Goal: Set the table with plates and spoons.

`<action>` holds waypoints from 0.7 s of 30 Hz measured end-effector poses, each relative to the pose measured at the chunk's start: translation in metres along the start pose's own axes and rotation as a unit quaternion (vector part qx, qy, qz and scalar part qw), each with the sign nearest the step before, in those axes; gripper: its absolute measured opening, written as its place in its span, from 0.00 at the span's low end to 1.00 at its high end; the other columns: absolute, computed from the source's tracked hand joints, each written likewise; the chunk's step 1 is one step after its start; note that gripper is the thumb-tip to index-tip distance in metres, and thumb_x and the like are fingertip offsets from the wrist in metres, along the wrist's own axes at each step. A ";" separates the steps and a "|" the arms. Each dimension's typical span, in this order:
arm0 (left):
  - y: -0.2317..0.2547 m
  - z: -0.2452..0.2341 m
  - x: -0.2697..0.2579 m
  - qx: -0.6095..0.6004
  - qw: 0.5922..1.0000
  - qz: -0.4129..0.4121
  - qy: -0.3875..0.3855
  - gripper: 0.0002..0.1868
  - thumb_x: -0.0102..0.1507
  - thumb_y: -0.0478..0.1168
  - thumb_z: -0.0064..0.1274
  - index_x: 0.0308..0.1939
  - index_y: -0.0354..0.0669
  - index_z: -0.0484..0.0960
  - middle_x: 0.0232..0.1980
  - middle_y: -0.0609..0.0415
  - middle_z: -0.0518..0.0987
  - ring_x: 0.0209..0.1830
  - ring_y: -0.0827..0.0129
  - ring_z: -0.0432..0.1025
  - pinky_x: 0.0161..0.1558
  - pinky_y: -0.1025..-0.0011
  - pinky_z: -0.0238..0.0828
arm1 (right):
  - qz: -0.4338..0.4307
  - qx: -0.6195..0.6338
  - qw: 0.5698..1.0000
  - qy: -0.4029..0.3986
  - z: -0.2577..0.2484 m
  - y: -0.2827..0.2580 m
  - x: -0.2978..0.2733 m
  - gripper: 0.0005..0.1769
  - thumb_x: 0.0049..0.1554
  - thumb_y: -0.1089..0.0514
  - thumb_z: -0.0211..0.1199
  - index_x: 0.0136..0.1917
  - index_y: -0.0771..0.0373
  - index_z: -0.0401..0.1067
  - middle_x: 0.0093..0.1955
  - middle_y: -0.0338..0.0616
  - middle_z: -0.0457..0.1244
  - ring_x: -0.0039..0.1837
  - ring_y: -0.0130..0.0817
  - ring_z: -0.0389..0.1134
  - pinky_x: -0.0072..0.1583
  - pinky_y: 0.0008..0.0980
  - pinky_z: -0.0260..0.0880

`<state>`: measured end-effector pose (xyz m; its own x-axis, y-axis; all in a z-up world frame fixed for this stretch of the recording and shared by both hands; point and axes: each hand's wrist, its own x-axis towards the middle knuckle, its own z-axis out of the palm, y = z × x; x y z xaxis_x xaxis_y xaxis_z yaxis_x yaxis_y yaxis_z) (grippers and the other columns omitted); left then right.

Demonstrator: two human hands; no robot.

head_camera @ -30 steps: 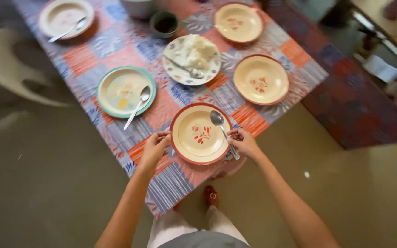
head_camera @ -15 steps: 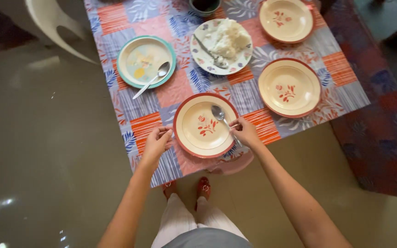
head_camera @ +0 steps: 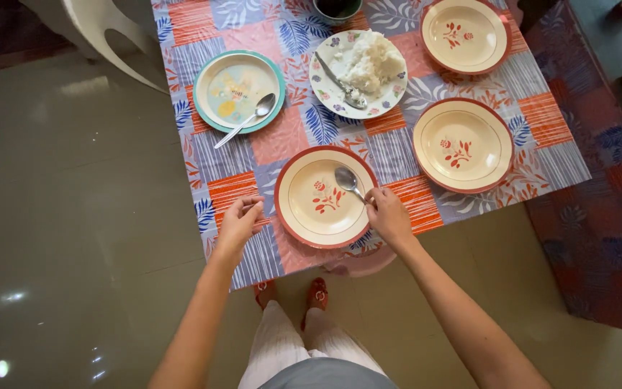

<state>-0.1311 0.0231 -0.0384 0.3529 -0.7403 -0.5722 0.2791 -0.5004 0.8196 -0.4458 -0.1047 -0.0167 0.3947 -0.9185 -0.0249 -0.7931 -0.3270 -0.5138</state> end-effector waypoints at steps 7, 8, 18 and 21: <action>0.015 -0.007 -0.003 0.011 1.000 -0.007 0.025 0.14 0.67 0.45 0.51 0.55 0.46 0.79 0.49 0.60 0.80 0.45 0.77 0.73 0.44 0.73 0.73 | -0.009 -0.006 1.000 -0.016 -0.002 0.004 -0.001 0.08 0.55 0.59 0.65 0.48 0.63 0.73 0.47 0.48 0.66 0.49 0.42 0.71 0.52 0.44 0.72; 0.010 -0.010 -0.002 -0.012 1.000 0.007 0.013 0.14 0.68 0.45 0.52 0.55 0.45 0.79 0.48 0.60 0.79 0.45 0.77 0.72 0.44 0.73 0.73 | -0.008 -0.008 1.000 -0.014 -0.004 0.002 -0.002 0.09 0.55 0.58 0.65 0.48 0.62 0.73 0.47 0.47 0.66 0.49 0.42 0.71 0.52 0.43 0.72; 0.047 -0.023 -0.029 0.019 0.998 0.004 0.062 0.14 0.67 0.44 0.52 0.54 0.46 0.79 0.44 0.62 0.80 0.41 0.80 0.73 0.40 0.76 0.75 | 0.029 0.002 1.000 0.005 -0.014 0.013 0.012 0.12 0.61 0.54 0.61 0.50 0.65 0.73 0.49 0.49 0.66 0.49 0.42 0.71 0.54 0.41 0.71; 0.032 -0.049 -0.012 -0.042 0.995 0.081 0.043 0.13 0.67 0.42 0.53 0.54 0.42 0.79 0.42 0.60 0.79 0.38 0.79 0.70 0.37 0.77 0.68 | -0.066 0.022 0.993 0.100 -0.030 0.022 0.016 0.11 0.60 0.56 0.63 0.51 0.66 0.74 0.51 0.53 0.66 0.53 0.47 0.69 0.55 0.42 0.70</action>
<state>-0.0827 0.0383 -0.0069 0.4733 -0.7651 -0.4366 0.2845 -0.3363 0.8977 -0.4711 -0.1331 -0.0023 0.3903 -0.8955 0.2139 -0.7179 -0.4415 -0.5382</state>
